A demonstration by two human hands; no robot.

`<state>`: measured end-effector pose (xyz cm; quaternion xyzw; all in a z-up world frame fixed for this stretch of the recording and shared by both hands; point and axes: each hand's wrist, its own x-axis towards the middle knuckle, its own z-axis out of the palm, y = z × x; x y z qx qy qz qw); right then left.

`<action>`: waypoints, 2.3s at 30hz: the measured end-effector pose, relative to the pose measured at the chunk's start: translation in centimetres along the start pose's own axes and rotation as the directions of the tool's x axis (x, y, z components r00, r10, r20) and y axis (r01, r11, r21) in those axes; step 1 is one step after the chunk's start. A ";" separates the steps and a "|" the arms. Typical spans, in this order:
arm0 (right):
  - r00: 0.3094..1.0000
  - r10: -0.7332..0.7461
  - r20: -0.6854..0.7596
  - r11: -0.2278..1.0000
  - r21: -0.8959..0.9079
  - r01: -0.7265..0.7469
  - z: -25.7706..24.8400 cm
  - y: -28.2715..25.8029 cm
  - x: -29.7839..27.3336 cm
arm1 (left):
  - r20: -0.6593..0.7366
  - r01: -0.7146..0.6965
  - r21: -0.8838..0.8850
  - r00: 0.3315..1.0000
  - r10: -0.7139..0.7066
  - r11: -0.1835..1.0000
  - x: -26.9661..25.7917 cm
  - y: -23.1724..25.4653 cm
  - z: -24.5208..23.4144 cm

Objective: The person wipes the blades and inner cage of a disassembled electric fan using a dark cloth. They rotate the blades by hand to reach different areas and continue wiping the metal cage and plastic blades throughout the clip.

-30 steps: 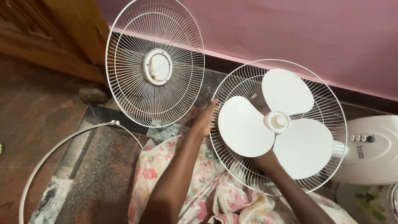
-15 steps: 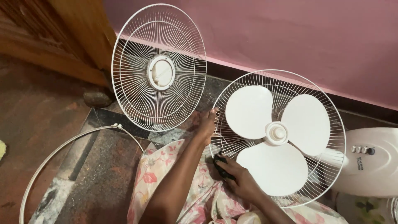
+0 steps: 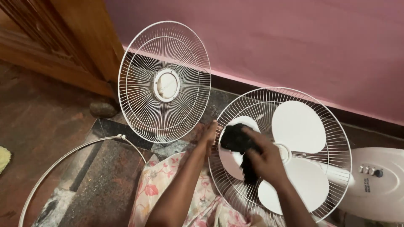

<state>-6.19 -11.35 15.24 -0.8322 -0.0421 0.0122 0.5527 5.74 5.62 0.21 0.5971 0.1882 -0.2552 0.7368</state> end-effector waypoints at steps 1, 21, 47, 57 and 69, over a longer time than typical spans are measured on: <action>0.998 0.035 -0.045 0.999 -0.003 -0.035 -0.8 0.3 1.3 | 0.002 -0.013 0.006 1.000 0.013 1.000 0.1 -0.1 -0.2; 0.976 -0.216 -0.017 0.888 -0.420 0.189 3.1 1.8 2.9 | -0.187 -0.266 0.192 0.935 0.301 0.945 1.5 -1.5 0.7; 0.884 0.229 0.408 0.926 -0.371 -0.069 5.9 5.1 -2.1 | 0.003 -0.446 0.364 0.878 0.478 0.818 3.1 -3.2 -0.2; 0.764 -0.634 0.121 0.515 -0.671 0.533 8.5 3.7 5.9 | -0.138 -0.267 -0.015 0.955 0.263 0.964 4.6 -4.2 0.4; 0.942 -0.284 0.179 0.735 -0.590 0.334 10.6 8.2 2.4 | 0.261 0.000 -0.607 0.944 0.199 0.795 6.8 -4.8 -3.3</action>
